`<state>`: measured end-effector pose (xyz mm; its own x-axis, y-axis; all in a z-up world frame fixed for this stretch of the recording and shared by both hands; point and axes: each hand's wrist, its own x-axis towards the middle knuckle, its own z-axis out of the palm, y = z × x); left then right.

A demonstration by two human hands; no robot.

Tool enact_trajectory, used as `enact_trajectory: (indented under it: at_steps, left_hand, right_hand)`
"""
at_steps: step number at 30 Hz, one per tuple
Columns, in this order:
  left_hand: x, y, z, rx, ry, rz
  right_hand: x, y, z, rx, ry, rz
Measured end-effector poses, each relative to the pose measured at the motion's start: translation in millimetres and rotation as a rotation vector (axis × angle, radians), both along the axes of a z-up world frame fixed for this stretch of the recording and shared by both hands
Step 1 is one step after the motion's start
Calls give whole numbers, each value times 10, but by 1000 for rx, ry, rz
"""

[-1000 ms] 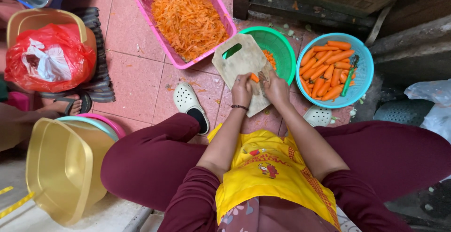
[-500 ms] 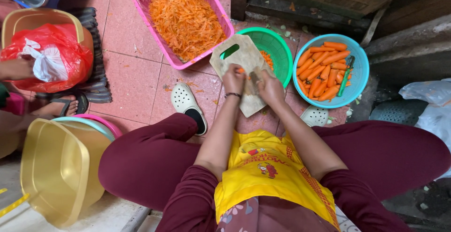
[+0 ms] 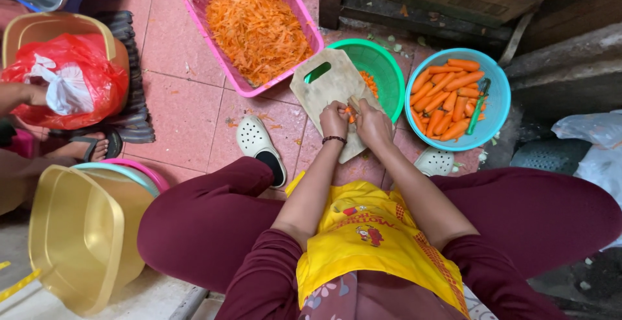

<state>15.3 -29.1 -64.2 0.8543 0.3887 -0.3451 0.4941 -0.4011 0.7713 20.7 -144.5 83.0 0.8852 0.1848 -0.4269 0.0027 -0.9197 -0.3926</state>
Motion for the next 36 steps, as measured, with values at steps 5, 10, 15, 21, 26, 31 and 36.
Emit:
enact_trajectory:
  at_steps: [5, 10, 15, 21, 26, 31, 36]
  left_hand:
    - [-25, 9, 84, -7, -2, 9]
    - [-48, 19, 107, -18, -15, 26]
    - [-62, 13, 118, 22, -4, 11]
    - [-55, -2, 298, 63, -53, 4]
    - [-50, -7, 177, 65, -74, -3]
    - [-54, 52, 236, -6, -108, -5]
    - [-76, 219, 709, 249, -368, -513]
  right_hand:
    - [49, -4, -43, -3, 12, 50]
    - [108, 30, -93, -20, 32, 85]
    - [184, -10, -268, -47, 18, 133]
    - [0, 110, -431, -39, -73, 103]
    - [-13, 25, -445, 6, -135, 92]
    - [65, -119, -167, 114, -114, 14]
    - [132, -300, -47, 24, -93, -65]
